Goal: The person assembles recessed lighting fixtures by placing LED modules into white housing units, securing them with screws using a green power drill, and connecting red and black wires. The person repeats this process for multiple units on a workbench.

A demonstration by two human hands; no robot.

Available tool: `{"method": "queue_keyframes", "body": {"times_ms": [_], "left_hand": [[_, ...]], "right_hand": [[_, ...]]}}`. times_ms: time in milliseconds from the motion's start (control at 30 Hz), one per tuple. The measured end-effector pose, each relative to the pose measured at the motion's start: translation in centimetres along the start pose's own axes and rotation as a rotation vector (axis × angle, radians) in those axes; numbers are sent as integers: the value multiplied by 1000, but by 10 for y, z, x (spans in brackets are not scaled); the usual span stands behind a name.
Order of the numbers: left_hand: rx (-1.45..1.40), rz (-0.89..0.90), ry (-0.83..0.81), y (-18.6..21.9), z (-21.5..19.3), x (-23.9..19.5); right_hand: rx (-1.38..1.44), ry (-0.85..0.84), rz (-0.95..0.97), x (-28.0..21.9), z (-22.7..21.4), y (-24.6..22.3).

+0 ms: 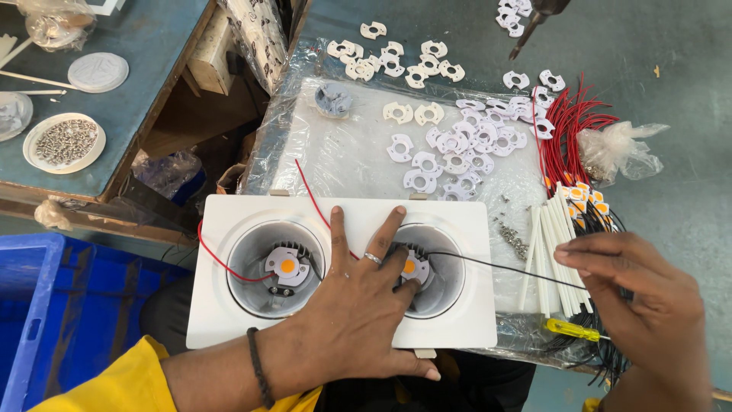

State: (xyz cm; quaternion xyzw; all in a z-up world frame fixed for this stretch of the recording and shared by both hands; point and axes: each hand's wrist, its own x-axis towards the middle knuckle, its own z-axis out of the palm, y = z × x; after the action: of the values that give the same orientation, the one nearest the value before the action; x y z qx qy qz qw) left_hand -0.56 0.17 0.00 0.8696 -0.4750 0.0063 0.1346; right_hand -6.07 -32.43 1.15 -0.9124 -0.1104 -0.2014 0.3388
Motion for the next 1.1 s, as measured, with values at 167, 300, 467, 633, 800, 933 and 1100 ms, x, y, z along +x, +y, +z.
{"method": "queue_keyframes", "body": {"times_ms": [167, 300, 467, 633, 800, 933, 1100], "left_hand": [[24, 18, 107, 1, 1, -1], [-13, -11, -23, 0, 1, 0], [-4, -4, -6, 1, -1, 1], [-7, -11, -3, 2, -1, 0], [-18, -18, -34, 1, -5, 2], [-40, -30, -93, 0, -7, 6], [-50, -63, -81, 1, -3, 8]], "right_hand": [[-9, 21, 81, -8, 6, 8], [-11, 27, 93, -9, 8, 12], [-15, 47, 86, -12, 9, 16], [-32, 78, 91, -24, 8, 30], [488, 305, 197, -31, 19, 61], [825, 402, 259, -31, 27, 90], [500, 293, 402, -28, 53, 105]]}}
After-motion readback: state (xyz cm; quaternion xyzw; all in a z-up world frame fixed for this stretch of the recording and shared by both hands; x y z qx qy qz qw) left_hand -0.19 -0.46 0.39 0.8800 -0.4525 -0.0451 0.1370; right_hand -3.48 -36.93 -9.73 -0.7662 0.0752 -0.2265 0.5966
